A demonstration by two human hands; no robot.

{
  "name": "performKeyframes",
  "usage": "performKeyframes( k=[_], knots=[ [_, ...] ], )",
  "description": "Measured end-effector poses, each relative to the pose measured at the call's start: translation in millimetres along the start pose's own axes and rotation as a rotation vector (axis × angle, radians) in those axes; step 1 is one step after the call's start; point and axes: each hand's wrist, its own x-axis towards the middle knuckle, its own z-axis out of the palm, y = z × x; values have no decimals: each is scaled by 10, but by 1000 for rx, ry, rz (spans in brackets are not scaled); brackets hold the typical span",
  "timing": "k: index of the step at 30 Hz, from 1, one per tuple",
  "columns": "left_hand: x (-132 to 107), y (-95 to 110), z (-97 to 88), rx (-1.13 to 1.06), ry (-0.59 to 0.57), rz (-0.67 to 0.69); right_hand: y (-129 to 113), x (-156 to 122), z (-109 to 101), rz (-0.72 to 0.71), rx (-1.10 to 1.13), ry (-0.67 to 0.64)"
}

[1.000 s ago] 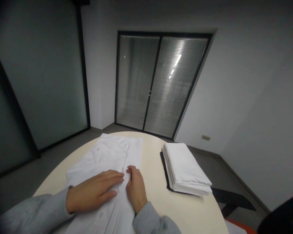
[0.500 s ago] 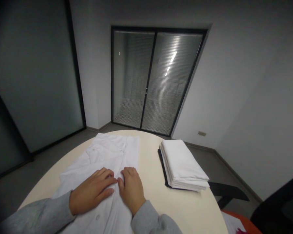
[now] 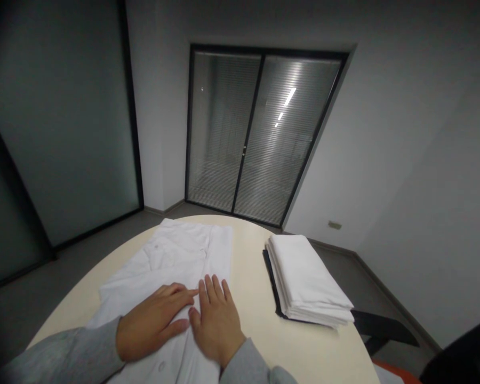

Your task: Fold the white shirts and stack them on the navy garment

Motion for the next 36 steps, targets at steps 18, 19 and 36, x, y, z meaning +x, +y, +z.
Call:
performKeyframes(
  k=[18, 19, 36],
  knots=[
    [-52, -1296, -489, -379, 410, -314, 221, 18, -200, 10, -21, -147],
    [-62, -1490, -545, -401, 473, -384, 249, 12, -222, 16, -35, -166],
    [520, -2225, -502, 238, 400, -685, 426, -484, -552, -34, -109, -175]
  ],
)
